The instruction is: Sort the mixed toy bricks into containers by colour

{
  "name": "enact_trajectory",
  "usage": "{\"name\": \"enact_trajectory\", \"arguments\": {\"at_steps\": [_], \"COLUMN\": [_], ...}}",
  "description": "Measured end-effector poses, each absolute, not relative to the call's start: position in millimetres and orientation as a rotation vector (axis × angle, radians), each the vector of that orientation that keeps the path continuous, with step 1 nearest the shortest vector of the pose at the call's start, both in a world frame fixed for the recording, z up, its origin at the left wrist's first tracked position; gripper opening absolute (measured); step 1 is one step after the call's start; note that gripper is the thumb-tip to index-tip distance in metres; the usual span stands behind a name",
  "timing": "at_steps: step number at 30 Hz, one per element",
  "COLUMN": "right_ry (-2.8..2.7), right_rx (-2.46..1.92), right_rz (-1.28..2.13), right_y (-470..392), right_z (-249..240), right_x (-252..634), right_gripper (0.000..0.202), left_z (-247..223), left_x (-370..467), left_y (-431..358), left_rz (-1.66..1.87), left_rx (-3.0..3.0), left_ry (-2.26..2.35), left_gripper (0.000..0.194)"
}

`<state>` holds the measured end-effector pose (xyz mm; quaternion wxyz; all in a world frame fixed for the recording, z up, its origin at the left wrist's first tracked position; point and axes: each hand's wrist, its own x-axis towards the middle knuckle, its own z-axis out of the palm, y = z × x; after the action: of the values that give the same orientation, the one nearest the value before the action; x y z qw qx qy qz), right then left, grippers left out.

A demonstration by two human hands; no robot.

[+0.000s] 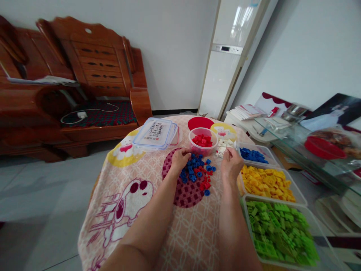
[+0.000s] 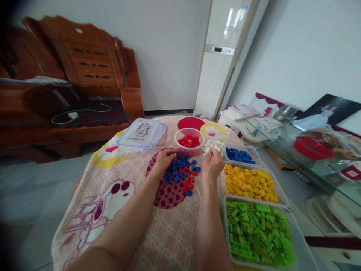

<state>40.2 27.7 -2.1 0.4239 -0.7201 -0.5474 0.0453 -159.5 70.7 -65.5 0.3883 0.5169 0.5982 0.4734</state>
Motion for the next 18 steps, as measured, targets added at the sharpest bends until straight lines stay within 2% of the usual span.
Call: {"name": "enact_trajectory", "arguments": {"at_steps": [6,10,14,18], "right_ry": [-1.553,-1.925,-2.347,-2.456], "right_rx": [-1.971,-2.119,-2.045,-1.910], "right_rz": [-0.010,0.003,0.001,0.036], "right_y": [57,96,118,123], "right_z": [24,41,51,51], "right_x": [48,70,87,94], "right_gripper": [0.039,0.029,0.016,0.012], "left_z": [-62,-62,-64,-64], "left_x": [-159,-159,-161,-161], "left_y": [69,70,72,73], "left_rz": [1.189,1.180,1.188,1.187], "left_rx": [1.312,1.315,1.343,1.351], "left_ry": [1.565,1.551,1.547,1.553], "left_gripper": [0.023,0.023,0.023,0.023]}}
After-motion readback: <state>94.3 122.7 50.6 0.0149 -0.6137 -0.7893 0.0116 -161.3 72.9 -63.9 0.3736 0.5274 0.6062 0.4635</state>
